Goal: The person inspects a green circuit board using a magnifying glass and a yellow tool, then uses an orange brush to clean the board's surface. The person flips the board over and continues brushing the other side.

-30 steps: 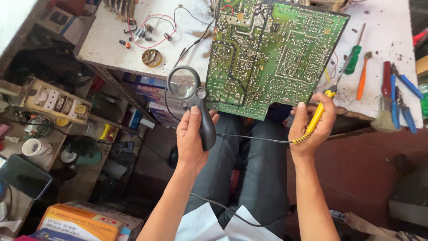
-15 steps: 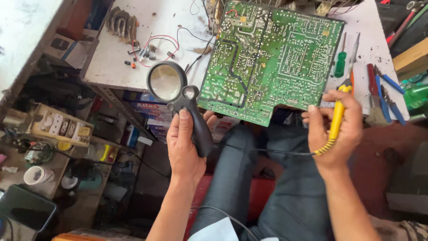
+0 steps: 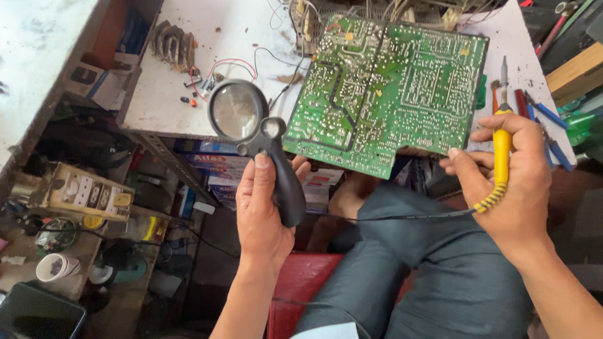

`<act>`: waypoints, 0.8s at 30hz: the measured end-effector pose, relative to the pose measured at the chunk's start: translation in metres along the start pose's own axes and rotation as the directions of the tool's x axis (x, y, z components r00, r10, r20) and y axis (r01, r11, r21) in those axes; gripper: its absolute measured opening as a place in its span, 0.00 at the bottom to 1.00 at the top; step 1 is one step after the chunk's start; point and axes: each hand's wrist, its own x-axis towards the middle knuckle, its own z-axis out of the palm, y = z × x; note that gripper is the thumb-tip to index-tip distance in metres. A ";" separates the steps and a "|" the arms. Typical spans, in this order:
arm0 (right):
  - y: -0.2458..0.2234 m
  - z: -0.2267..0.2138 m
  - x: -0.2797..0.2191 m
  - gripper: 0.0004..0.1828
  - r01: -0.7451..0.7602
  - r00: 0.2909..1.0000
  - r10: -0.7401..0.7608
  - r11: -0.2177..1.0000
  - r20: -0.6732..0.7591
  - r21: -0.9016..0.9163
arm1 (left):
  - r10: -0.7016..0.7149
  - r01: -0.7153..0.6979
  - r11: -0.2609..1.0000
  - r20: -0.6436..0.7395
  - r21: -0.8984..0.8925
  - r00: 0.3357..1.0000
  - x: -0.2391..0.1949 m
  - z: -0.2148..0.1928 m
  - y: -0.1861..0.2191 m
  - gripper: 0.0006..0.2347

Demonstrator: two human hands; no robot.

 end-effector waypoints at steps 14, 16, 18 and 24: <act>-0.001 0.044 -0.015 0.21 -0.150 0.945 0.183 0.979 -0.272 0.140 | -0.085 0.086 0.996 0.062 -0.016 0.994 0.029 -0.026 0.006 0.13; 0.007 0.048 -0.019 0.21 -0.162 0.933 0.205 0.973 -0.296 0.161 | -0.133 0.132 0.991 0.031 0.034 0.991 0.033 -0.031 0.005 0.14; 0.014 0.054 -0.025 0.20 -0.147 0.931 0.197 0.973 -0.308 0.179 | -0.155 0.153 0.986 0.017 0.063 0.988 0.036 -0.037 0.000 0.14; 0.028 0.071 -0.036 0.22 -0.167 0.900 0.226 0.969 -0.373 0.184 | -0.214 0.213 0.973 0.004 0.084 0.977 0.036 -0.052 -0.019 0.16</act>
